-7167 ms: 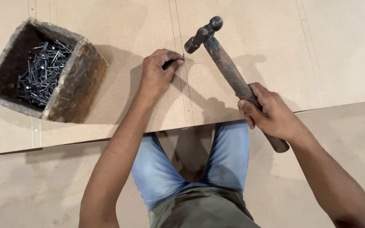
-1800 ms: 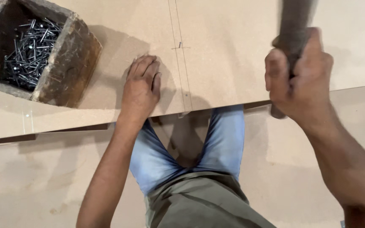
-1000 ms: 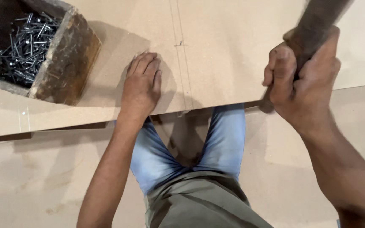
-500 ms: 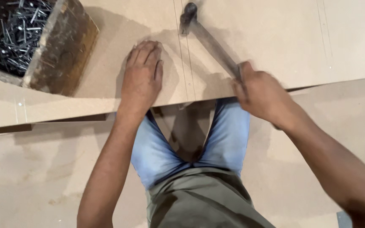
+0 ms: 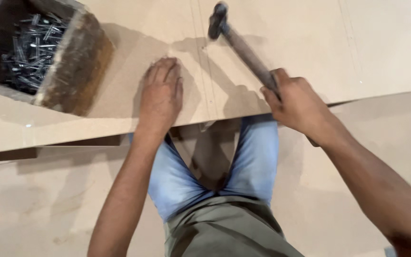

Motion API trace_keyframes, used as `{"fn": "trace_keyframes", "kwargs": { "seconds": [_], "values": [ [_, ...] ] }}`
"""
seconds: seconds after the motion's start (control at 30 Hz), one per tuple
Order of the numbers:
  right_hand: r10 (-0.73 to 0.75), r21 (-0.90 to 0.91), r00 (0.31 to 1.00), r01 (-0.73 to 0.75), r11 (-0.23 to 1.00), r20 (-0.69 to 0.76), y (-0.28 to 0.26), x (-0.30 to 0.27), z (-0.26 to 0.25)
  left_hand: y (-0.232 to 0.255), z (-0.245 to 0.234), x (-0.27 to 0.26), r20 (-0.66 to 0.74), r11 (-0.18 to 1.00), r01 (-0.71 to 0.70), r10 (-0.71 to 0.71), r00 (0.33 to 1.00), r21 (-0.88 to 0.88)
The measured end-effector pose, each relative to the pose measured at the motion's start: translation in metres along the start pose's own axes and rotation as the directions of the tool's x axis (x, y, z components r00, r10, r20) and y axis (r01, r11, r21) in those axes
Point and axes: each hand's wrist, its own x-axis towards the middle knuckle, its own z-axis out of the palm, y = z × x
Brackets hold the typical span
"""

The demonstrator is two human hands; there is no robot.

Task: The person repeatedly picks up nails from a wooden box and hammers them into a light-colored wooden board. The person works along a pre-marked line, securing the nails one by one.

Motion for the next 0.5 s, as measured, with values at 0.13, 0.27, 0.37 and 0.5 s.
{"fn": "trace_keyframes", "kwargs": {
  "seconds": [0.13, 0.27, 0.37, 0.5],
  "values": [
    [-0.028, 0.226, 0.982, 0.071, 0.971, -0.188, -0.013, -0.001, -0.032, 0.003, 0.0, -0.002, 0.021, 1.0, 0.008, -0.008, 1.0, 0.006],
    [-0.173, 0.246, 0.89, 0.296, 0.923, -0.421, -0.03, -0.033, -0.016, -0.005, -0.001, -0.004, 0.012, 1.0, -0.008, 0.009, 1.0, -0.01],
    [-0.167, 0.185, 0.888, 0.267, 0.946, -0.428, -0.014, -0.063, 0.023, -0.006, 0.004, -0.005, 0.048, 1.0, 0.001, -0.002, 0.999, 0.019],
    [-0.168, 0.121, 0.891, 0.239, 0.963, -0.421, 0.016, -0.092, 0.053, 0.023, -0.002, -0.031, 0.106, 0.996, -0.091, 0.087, 0.99, 0.027]
  ]
}}
